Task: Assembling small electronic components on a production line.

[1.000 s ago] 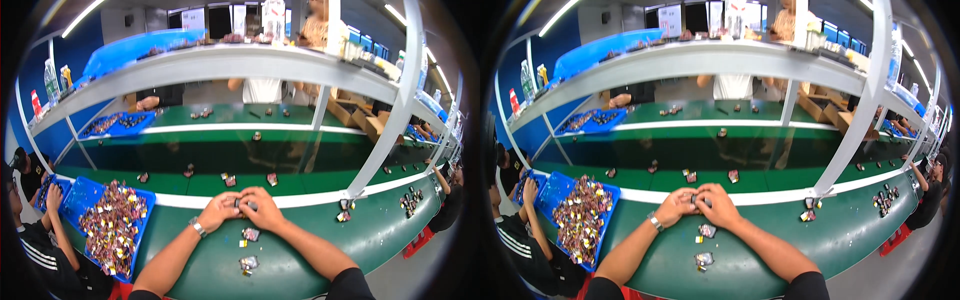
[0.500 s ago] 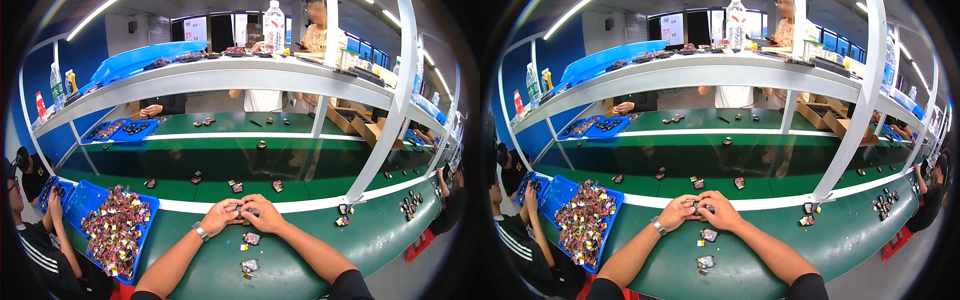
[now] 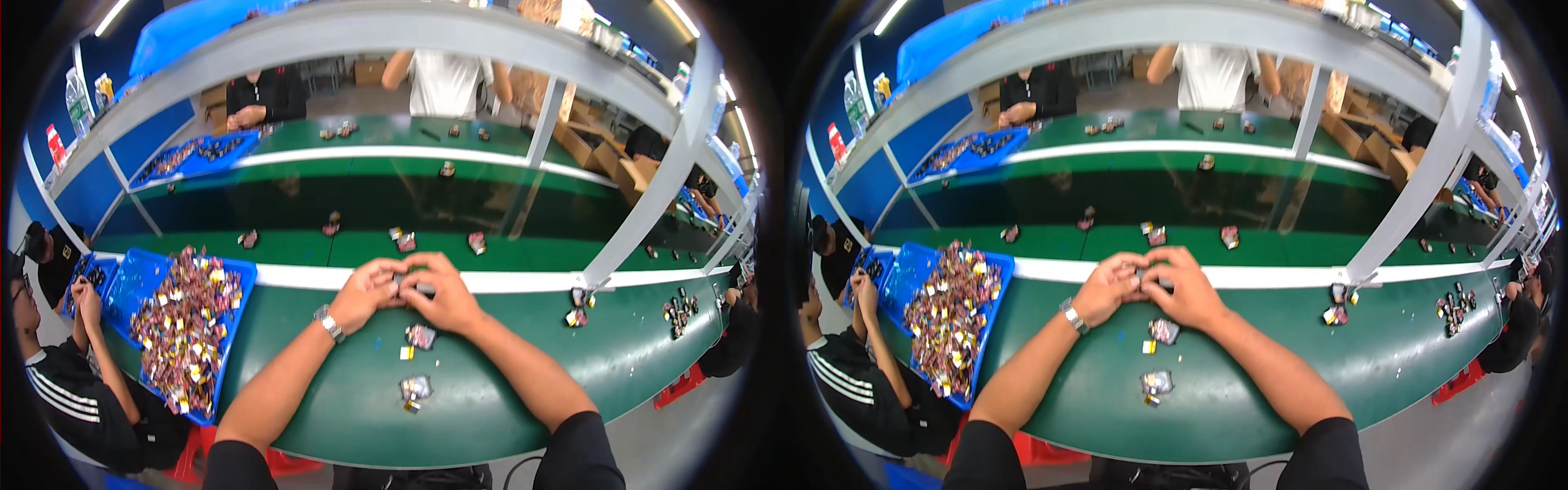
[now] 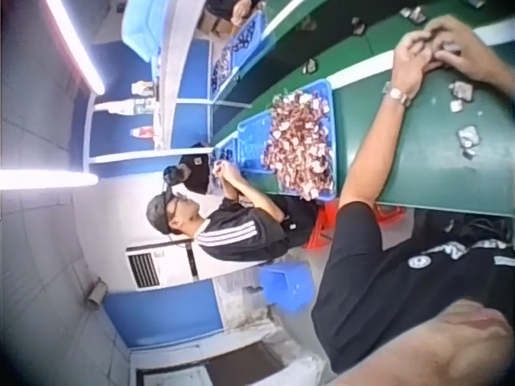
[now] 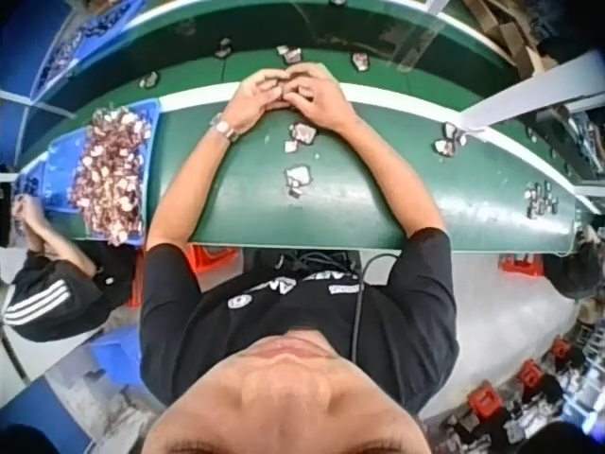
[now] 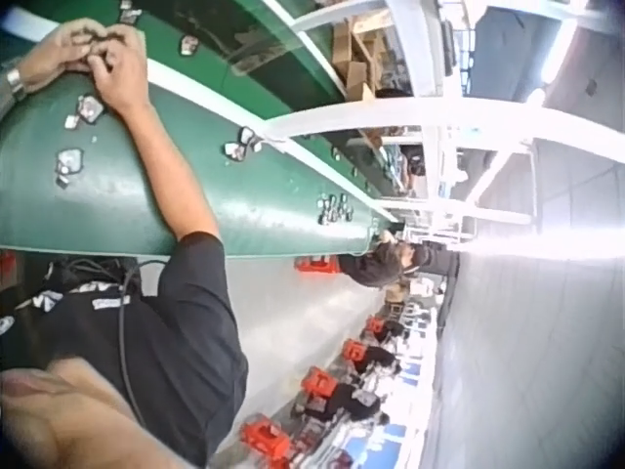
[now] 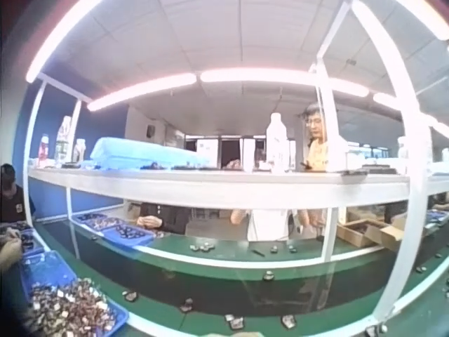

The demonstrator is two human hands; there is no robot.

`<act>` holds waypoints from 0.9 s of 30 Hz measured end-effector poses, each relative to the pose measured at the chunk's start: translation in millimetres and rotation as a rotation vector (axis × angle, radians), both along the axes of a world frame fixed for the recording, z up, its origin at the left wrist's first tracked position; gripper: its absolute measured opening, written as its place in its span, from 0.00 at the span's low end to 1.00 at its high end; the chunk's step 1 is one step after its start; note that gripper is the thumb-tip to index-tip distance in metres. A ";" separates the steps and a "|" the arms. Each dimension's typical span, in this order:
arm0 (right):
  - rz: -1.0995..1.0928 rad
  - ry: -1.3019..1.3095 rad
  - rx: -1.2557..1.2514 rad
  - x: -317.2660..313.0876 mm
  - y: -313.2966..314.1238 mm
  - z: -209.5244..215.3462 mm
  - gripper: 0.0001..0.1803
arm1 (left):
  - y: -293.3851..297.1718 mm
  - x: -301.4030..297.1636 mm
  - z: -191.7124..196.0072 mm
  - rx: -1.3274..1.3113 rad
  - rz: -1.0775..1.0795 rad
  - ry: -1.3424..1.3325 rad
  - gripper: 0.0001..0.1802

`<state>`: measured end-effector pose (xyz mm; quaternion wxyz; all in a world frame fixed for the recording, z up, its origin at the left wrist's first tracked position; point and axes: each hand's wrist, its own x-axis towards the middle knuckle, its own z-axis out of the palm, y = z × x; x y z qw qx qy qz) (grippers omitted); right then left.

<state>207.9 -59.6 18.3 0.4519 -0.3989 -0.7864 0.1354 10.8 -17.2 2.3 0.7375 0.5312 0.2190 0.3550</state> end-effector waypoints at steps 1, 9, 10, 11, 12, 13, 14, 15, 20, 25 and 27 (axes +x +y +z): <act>-0.029 -0.005 -0.004 -1.8 -0.3 3.2 0.04 | 2.5 -0.1 3.2 -0.026 -0.005 -0.007 0.18; -0.119 0.003 0.011 -12.2 -1.9 -5.9 0.06 | 5.7 -5.3 -1.4 -0.069 -0.022 -0.044 0.15; -0.121 0.015 0.006 -13.2 -3.4 -6.6 0.06 | 5.6 -5.4 -2.1 -0.069 -0.021 -0.044 0.15; -0.124 0.027 0.002 -13.9 -3.8 -6.5 0.06 | 5.7 -5.5 -2.7 -0.091 -0.024 -0.041 0.15; -0.124 0.028 0.003 -14.4 -4.3 -6.1 0.06 | 5.1 -5.7 -3.3 -0.113 -0.029 -0.037 0.15; -0.126 0.039 0.003 -14.8 -4.4 -5.6 0.06 | 5.0 -6.0 -3.1 -0.113 -0.029 -0.035 0.15; -0.129 0.050 0.003 -15.1 -4.1 -5.3 0.05 | 5.1 -6.5 -2.6 -0.101 -0.024 -0.039 0.15; -0.130 0.050 0.003 -15.5 -4.4 -5.6 0.05 | 4.5 -6.4 -2.2 -0.089 -0.020 -0.043 0.15; -0.114 0.115 -0.052 -15.1 -4.4 -6.6 0.06 | 6.8 -5.5 -4.5 -0.101 -0.023 -0.053 0.14; -0.139 0.118 -0.113 -13.6 -4.7 -12.2 0.07 | 5.4 -3.7 -6.3 -0.118 0.001 -0.032 0.14; -0.167 0.117 -0.102 -16.5 -6.9 -11.8 0.08 | 3.1 -4.2 -2.9 -0.103 0.019 -0.011 0.14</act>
